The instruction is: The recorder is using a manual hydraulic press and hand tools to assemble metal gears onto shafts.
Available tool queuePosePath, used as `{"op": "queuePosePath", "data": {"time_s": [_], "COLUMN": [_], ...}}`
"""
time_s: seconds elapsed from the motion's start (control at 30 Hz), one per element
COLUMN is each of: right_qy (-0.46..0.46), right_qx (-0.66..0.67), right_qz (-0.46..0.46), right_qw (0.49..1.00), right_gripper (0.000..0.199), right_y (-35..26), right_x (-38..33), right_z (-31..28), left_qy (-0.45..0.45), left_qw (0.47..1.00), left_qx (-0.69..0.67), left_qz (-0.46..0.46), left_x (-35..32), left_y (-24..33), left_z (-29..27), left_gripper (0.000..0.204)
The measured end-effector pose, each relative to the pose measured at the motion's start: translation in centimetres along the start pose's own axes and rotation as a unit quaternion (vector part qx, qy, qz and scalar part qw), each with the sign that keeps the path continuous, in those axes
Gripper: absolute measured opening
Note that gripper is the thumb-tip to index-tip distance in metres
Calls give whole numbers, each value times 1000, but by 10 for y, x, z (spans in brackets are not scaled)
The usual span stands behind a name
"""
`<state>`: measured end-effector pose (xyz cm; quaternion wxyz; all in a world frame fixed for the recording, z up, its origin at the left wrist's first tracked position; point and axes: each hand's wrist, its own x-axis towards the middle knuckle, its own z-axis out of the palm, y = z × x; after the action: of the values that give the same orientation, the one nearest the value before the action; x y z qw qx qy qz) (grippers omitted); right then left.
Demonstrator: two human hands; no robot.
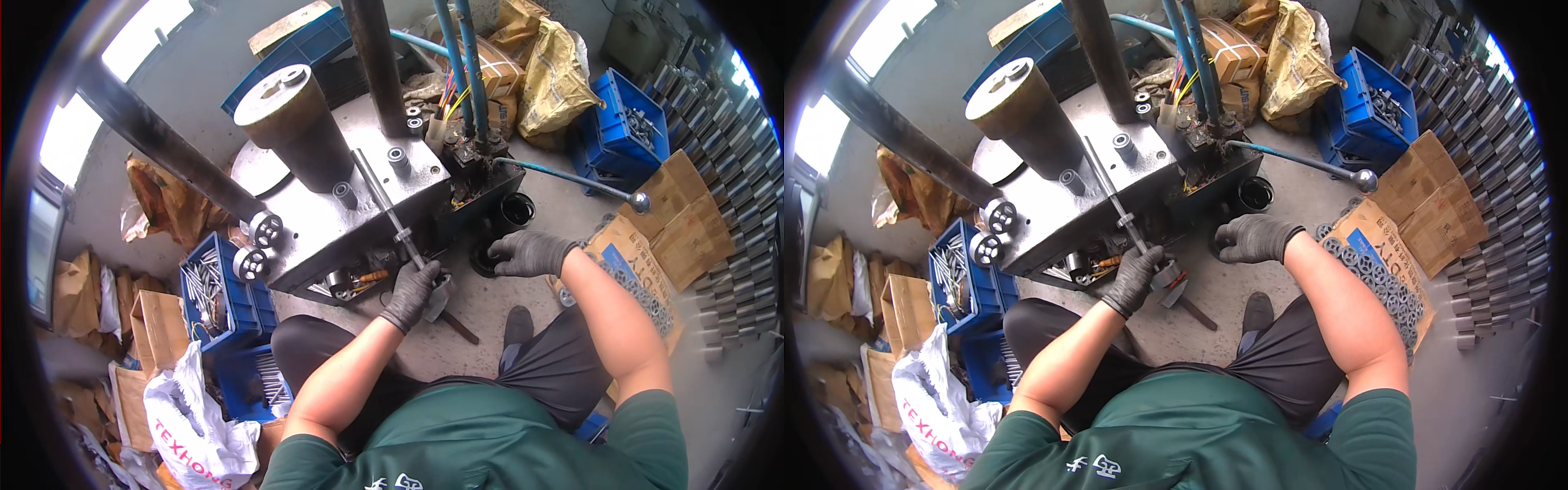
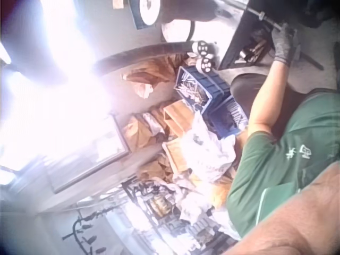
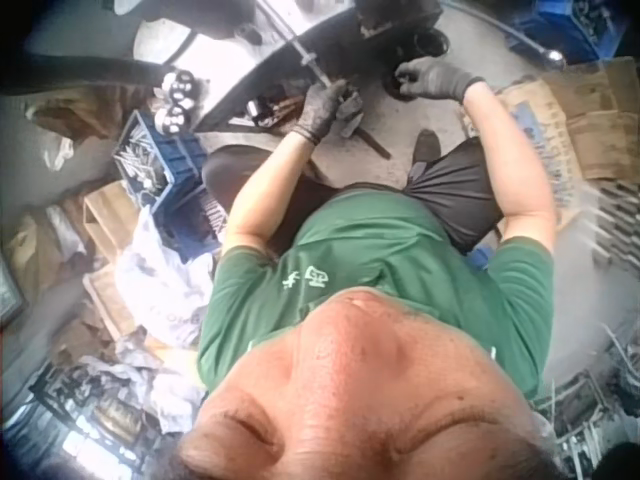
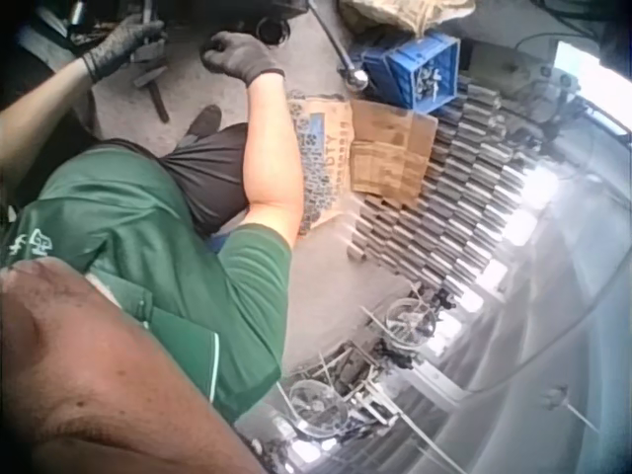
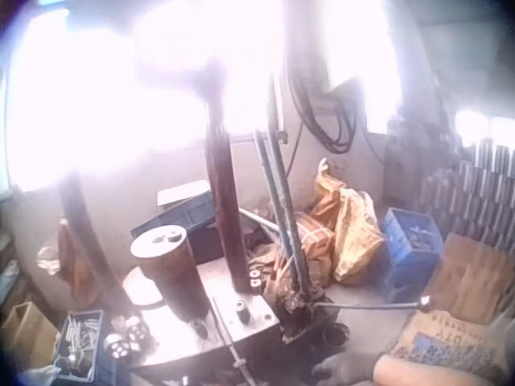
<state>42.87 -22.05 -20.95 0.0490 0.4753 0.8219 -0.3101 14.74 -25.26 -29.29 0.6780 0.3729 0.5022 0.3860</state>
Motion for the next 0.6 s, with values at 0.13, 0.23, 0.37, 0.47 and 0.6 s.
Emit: {"op": "queuePosePath", "data": {"time_s": [0.13, 0.23, 0.37, 0.47, 0.6], "right_qy": [-18, -22, -36, -16, -12], "right_qx": [0, -9, -32, -33, -24], "right_qz": [-4, -11, -13, -26, -41], "right_qw": [1000, 1000, 999, 999, 999], "right_gripper": [45, 47, 53, 53, 50], "right_y": [-6, -2, -17, -16, -22], "right_x": [-1, 2, 3, 4, -1], "right_z": [-6, -6, -19, -19, -24], "left_qy": [12, 27, 44, 65, 123], "left_qw": [996, 971, 884, 799, 726], "left_qx": [63, 170, 308, 371, 381], "left_qz": [55, 167, 350, 468, 559], "left_x": [-17, -25, -28, -32, -37], "left_y": [4, 16, 47, 106, 198], "left_z": [7, 2, -21, -29, -42], "left_gripper": [21, 21, 17, 8, 13]}}
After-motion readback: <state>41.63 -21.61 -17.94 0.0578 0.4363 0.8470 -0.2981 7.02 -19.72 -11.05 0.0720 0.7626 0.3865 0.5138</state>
